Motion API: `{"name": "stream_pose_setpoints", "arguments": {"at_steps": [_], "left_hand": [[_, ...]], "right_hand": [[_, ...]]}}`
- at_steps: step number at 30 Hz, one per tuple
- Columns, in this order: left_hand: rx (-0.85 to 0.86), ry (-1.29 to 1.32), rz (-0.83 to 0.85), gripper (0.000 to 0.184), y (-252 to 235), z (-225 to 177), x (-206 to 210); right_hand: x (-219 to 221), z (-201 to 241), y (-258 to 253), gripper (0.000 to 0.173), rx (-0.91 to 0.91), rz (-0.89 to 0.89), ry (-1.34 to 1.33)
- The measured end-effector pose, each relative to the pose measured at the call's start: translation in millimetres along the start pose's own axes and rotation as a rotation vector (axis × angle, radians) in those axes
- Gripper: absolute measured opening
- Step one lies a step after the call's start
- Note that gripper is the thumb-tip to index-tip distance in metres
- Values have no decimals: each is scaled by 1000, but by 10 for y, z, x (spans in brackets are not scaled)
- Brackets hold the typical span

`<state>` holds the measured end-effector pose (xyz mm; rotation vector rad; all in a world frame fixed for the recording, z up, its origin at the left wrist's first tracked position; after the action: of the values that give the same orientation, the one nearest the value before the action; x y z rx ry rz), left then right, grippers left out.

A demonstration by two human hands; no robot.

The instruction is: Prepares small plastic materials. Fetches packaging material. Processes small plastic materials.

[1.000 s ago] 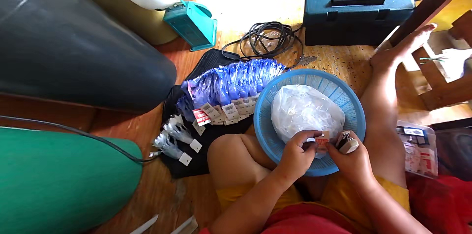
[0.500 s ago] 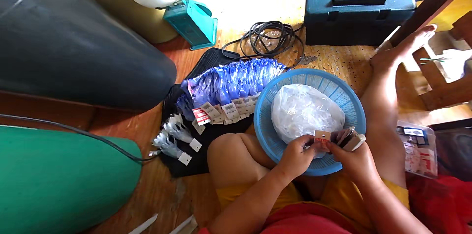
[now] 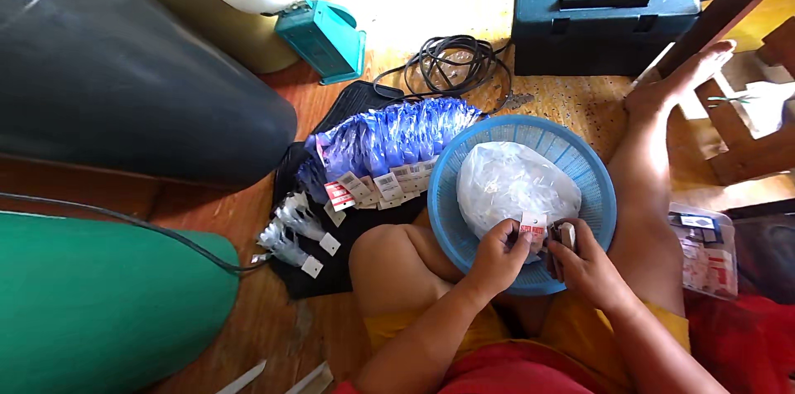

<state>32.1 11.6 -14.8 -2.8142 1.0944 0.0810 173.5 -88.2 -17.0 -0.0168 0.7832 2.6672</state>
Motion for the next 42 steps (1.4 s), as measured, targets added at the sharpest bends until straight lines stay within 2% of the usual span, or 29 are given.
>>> {"name": "stream_pose_setpoints", "arguments": {"at_steps": [2,7,14,23,27,31,36,42], "left_hand": [[-1,-19,20,15,3,-2,-11],[-10,-14,25,16,1,-13,-9],[12,-38,-5,16,-9,0,-18],[-5,-83,-61,16,-43,1,-54],[8,-95,-46,18,-58,15,-72],[108,-199,-13,21,-43,11,-91],[211,-301,-19,18,-23,-17,-85],[316,-382,-19,17,-18,-23,-103]], "right_hand": [[-12,-9,-16,44,10,-25,-25],[-64,1,-42,26,-10,-51,-90],[-68,-22,-32,21,-73,17,-57],[-48,-95,-54,38,-296,153,52],[-59,-97,-75,41,-334,182,3],[-78,-114,-133,66,-290,158,-105],[-89,-127,-139,53,-251,149,-51],[-117,-142,-145,48,-292,127,6]]}}
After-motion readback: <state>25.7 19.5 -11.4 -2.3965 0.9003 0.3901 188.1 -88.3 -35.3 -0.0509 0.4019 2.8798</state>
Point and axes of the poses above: each hand's wrist, its own y-axis away from the middle knuckle, its own x-axis out of the palm, z = x × y, the point moved 3 cm from there along -y, towards the middle knuckle, and after that the axes turned 13 degrees about x, right-handed, at the moved point
